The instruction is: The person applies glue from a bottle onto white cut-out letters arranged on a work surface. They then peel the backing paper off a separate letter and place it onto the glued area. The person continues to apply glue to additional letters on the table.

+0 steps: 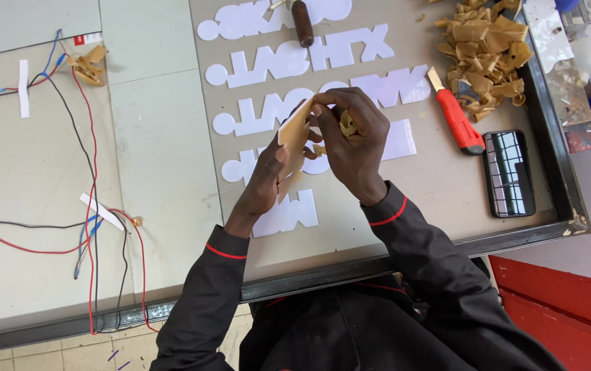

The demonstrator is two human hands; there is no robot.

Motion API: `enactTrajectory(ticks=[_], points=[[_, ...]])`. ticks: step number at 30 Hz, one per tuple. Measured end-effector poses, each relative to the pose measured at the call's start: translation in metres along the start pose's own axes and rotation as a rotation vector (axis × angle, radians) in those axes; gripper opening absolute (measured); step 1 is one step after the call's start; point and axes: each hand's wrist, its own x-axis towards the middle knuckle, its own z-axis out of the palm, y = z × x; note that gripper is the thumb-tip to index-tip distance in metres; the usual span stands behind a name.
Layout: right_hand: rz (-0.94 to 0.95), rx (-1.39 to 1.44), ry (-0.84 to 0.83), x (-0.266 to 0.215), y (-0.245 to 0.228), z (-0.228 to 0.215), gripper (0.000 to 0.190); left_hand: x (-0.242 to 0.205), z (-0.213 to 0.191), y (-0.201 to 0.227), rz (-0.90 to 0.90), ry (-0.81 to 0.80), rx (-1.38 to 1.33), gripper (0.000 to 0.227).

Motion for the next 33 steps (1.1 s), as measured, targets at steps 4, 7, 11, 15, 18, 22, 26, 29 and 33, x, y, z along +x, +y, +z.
enactTrajectory(ticks=[4, 7, 11, 15, 18, 22, 26, 29, 33], points=[[0.011, 0.023, 0.002, -0.002, -0.001, 0.0, 0.01, -0.003, 0.007, -0.002, 0.022, 0.01, 0.015, 0.118], [0.005, 0.012, -0.005, -0.005, 0.0, 0.001, 0.011, -0.007, 0.007, -0.008, 0.043, 0.007, 0.053, 0.113], [0.013, 0.053, 0.013, -0.009, 0.003, 0.0, 0.01, -0.006, 0.006, -0.008, 0.109, 0.007, 0.149, 0.101], [0.025, 0.101, 0.018, -0.01, 0.007, -0.001, 0.006, -0.006, 0.007, -0.015, 0.146, 0.005, 0.181, 0.094], [0.033, 0.116, 0.012, -0.013, 0.012, 0.0, 0.007, -0.007, 0.009, -0.017, 0.157, 0.011, 0.201, 0.09], [0.031, 0.115, 0.009, -0.015, 0.01, 0.0, 0.006, -0.008, 0.008, -0.013, 0.167, 0.002, 0.24, 0.088], [0.049, 0.104, 0.022, -0.015, 0.008, 0.0, 0.005, -0.007, 0.01, -0.015, 0.193, 0.006, 0.245, 0.085], [0.043, 0.104, 0.03, -0.016, 0.007, 0.001, 0.004, -0.008, 0.01, -0.019, 0.195, 0.008, 0.251, 0.085], [0.044, 0.107, 0.039, -0.015, 0.007, 0.002, 0.004, -0.008, 0.011, -0.018, 0.203, 0.008, 0.267, 0.083]])
